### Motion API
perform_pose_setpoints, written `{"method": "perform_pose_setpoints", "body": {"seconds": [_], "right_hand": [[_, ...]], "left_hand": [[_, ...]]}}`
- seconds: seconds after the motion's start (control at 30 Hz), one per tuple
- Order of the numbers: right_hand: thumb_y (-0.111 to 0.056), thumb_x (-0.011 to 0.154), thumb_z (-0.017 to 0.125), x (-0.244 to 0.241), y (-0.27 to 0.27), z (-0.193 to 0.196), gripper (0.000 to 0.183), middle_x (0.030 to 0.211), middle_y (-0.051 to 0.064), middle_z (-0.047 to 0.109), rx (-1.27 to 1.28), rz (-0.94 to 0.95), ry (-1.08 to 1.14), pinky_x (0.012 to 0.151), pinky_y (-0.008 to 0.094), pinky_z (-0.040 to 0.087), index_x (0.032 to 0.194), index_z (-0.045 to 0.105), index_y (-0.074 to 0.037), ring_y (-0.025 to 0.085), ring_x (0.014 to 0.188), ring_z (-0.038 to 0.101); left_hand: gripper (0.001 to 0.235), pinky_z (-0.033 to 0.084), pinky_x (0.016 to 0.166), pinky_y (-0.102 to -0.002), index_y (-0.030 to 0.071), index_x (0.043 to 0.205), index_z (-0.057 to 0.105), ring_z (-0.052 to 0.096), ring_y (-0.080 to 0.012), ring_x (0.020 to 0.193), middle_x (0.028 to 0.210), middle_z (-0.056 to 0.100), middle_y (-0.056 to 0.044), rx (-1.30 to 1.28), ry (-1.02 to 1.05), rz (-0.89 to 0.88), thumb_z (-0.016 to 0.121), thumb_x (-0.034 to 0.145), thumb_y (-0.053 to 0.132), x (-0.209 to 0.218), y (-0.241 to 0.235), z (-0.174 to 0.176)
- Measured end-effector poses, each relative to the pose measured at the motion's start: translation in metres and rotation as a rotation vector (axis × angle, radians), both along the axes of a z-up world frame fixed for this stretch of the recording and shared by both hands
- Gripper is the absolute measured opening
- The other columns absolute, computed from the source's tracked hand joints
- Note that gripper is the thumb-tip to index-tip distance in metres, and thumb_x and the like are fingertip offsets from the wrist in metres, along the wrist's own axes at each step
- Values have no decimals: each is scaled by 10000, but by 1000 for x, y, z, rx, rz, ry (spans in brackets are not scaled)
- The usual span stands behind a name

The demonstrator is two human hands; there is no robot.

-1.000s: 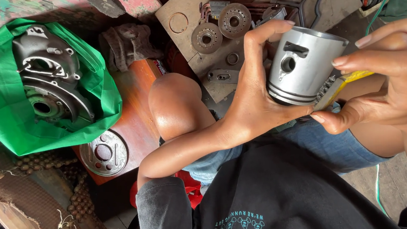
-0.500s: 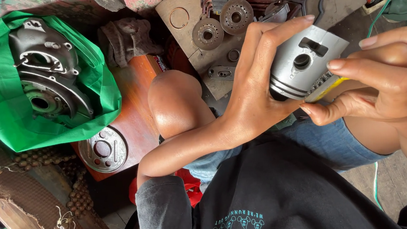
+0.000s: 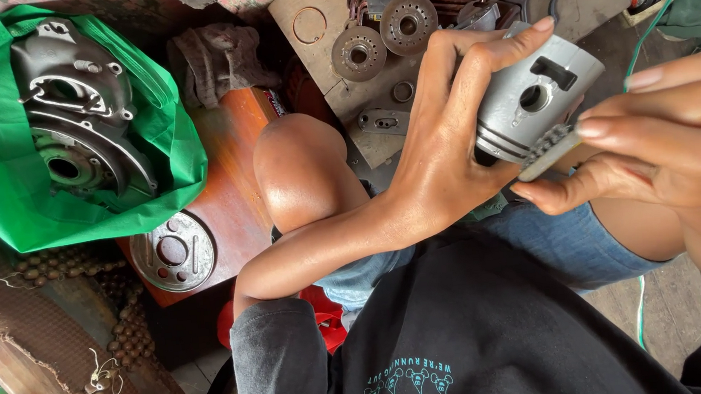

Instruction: Cleaning carbon deposits from a motorcycle piston using a specialized scraping tool.

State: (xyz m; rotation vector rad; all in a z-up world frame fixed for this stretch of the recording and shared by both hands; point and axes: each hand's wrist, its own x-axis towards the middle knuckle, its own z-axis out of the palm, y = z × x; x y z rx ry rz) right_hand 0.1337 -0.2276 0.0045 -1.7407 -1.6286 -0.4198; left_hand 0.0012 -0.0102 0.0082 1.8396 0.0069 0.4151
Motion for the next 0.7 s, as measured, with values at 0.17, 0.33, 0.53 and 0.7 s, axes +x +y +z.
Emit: {"method": "perform_pose_setpoints", "body": {"seconds": [0.17,0.33,0.53,0.7], "right_hand": [[-441,898,1041,0,15,6,461,766,-16,628,-118,-18,-169,1163,422,287,996,799,-61,216,953,571],[-475,981,979,6,18,7,520,787,-21,661,-127,-4,-256,1120,521,245,1124,704,-56,226,978,573],[-457,983,1013,-4,13,12,566,831,-37,716,-126,-12,-240,1121,517,235,1114,617,-74,220,993,572],[-364,970,1106,-8,10,6,675,882,-65,694,-44,-21,-240,1152,474,225,1145,516,-84,195,976,531]], "left_hand": [[1023,517,1265,-359,297,1573,434,578,-233,1353,1437,487,-53,71,34,24,832,713,-90,-2,1,0],[1032,522,1270,-361,275,1582,435,589,-234,1363,1453,497,-59,94,18,68,991,769,-30,-5,7,8],[958,530,1272,-386,241,1556,439,593,-262,1407,1442,503,-68,103,-3,87,1016,822,27,-4,7,9],[882,555,1249,-381,262,1566,432,602,-268,1372,1475,486,-90,115,2,47,957,896,32,-6,4,12]]}}
